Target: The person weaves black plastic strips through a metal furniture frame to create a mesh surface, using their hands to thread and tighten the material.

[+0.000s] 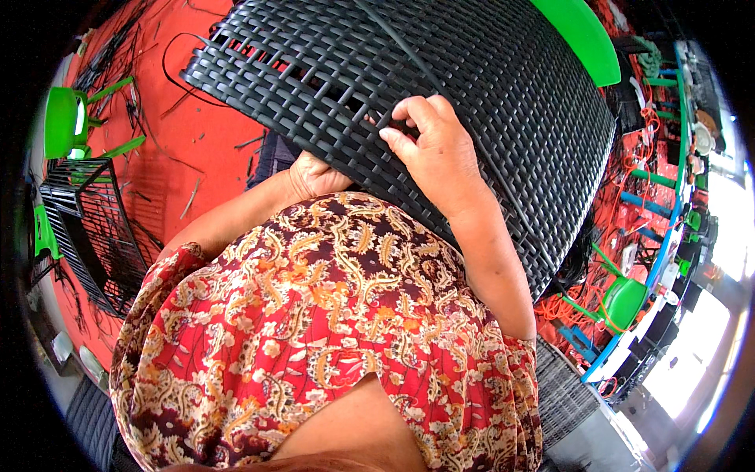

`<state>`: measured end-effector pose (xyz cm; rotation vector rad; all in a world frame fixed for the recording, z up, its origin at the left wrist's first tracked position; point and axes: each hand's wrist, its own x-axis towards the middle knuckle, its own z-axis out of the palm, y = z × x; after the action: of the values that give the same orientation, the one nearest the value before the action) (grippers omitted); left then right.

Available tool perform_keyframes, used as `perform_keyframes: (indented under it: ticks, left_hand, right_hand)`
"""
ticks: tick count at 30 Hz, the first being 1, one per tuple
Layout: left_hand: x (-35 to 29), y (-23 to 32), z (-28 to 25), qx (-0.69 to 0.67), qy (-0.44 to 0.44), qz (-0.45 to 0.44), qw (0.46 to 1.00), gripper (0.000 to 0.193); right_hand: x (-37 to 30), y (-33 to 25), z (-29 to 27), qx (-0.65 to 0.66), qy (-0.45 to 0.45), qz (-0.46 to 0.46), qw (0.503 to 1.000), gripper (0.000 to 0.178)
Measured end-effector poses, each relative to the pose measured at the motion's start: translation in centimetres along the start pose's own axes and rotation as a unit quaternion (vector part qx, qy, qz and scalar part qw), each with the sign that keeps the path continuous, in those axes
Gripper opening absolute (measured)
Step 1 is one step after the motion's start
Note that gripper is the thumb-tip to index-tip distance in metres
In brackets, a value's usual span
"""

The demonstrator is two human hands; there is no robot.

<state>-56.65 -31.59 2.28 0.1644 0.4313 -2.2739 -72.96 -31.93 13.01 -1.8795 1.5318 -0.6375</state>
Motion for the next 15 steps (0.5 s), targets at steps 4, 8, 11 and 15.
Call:
perform_keyframes:
  ticks: [4, 8, 11, 15]
  left_hand:
    - [0.4, 0.1, -0.6, 0.007, -0.006, 0.01, 1.0, 0.018]
    - [0.9, 0.0, -1.2, 0.009, -0.021, 0.026, 0.999, 0.02]
    - [0.6, -0.1, 0.1, -0.006, -0.042, 0.006, 0.999, 0.024]
    - [0.5, -0.1, -0.1, -0.016, -0.071, -0.011, 0.997, 0.029]
  right_hand:
    - [1.3, 0.1, 0.5, -0.042, -0.005, -0.058, 0.997, 0.016]
    - [1.8, -0.8, 1.0, -0.098, -0.024, -0.042, 0.994, 0.015]
    - [1.6, -1.3, 0.5, -0.151, -0.027, -0.027, 0.988, 0.017]
    - [2.0, -1.1, 0.7, -0.15, -0.047, -0.035, 0.987, 0.018]
